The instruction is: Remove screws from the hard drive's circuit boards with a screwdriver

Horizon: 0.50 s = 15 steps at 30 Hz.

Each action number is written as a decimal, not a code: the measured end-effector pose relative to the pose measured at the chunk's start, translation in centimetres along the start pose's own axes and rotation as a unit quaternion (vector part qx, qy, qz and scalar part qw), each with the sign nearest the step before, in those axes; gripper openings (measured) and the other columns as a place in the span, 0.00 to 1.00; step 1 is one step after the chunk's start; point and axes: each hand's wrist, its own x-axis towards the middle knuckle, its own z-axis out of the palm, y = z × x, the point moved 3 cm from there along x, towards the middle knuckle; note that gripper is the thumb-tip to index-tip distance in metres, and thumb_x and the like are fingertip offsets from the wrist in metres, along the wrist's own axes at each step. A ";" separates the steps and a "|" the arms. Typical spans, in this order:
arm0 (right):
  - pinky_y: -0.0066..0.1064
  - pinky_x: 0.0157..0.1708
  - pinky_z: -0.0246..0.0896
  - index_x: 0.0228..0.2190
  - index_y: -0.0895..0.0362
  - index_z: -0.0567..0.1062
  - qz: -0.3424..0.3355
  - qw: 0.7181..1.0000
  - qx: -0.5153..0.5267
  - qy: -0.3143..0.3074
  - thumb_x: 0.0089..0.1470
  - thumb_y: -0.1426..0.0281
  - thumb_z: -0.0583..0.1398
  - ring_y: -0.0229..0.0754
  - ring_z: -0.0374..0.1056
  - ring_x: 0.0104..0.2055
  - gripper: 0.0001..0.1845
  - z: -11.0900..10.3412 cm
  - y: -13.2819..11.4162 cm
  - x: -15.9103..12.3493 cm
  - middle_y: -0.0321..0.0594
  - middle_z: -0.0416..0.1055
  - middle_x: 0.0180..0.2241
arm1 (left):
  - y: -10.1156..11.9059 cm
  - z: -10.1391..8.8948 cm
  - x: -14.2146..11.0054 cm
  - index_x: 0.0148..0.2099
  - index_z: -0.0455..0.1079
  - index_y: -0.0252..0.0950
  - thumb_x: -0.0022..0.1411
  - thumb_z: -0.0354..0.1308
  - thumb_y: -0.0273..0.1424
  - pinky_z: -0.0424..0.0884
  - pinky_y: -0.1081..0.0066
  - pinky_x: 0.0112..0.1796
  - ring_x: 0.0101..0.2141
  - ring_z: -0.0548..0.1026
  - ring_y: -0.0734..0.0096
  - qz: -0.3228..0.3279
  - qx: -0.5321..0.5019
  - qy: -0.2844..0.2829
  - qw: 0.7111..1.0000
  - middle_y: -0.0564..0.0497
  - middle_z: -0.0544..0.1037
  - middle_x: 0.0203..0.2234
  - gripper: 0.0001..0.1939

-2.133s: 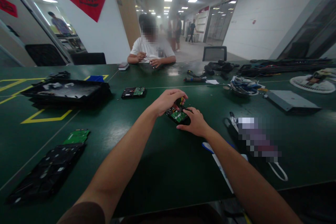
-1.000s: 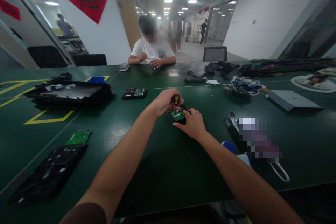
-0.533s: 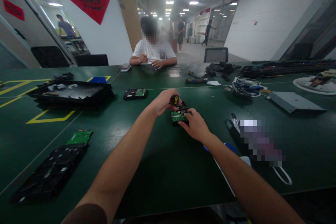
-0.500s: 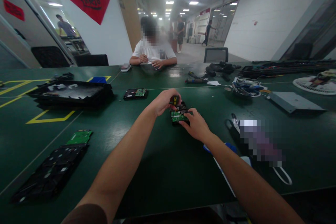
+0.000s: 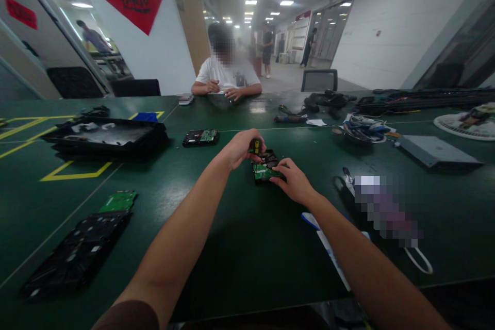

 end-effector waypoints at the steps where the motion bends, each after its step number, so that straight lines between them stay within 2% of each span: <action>1: 0.41 0.50 0.65 0.51 0.52 0.76 -0.003 1.000 0.003 -0.003 0.61 0.59 0.61 0.47 0.67 0.49 0.19 -0.1 0.0 0.0 0.45 0.65 0.52 | 0.1 -0.2 0.0 0.32 0.72 0.34 0.57 0.54 0.36 0.69 0.72 0.24 0.31 0.74 0.66 0.010 0.021 0.007 1.000 0.43 0.77 0.30 0.11; 5: 0.40 0.48 0.65 0.54 0.49 0.75 -0.004 1.000 0.018 -0.006 0.61 0.60 0.62 0.46 0.67 0.48 0.20 -0.3 0.1 0.1 0.43 0.65 0.51 | 0.5 -0.8 -0.2 0.31 0.75 0.34 0.58 0.54 0.36 0.67 0.73 0.23 0.31 0.73 0.66 0.020 0.074 0.017 0.997 0.43 0.76 0.30 0.13; 10: 0.39 0.47 0.65 0.49 0.48 0.77 0.001 0.999 0.039 -0.003 0.59 0.61 0.63 0.45 0.66 0.46 0.17 -0.4 0.3 0.0 0.42 0.64 0.50 | 0.4 -0.7 -0.3 0.37 0.73 0.34 0.56 0.57 0.35 0.70 0.70 0.24 0.31 0.76 0.63 -0.008 0.016 -0.024 1.000 0.45 0.76 0.28 0.10; 15: 0.38 0.42 0.67 0.50 0.47 0.77 0.042 0.997 0.069 -0.019 0.58 0.58 0.64 0.40 0.66 0.38 0.19 -0.3 0.8 -0.1 0.42 0.62 0.46 | 0.3 -0.6 -0.1 0.34 0.73 0.34 0.57 0.55 0.34 0.70 0.71 0.25 0.33 0.76 0.65 0.013 0.009 -0.024 1.000 0.43 0.77 0.32 0.09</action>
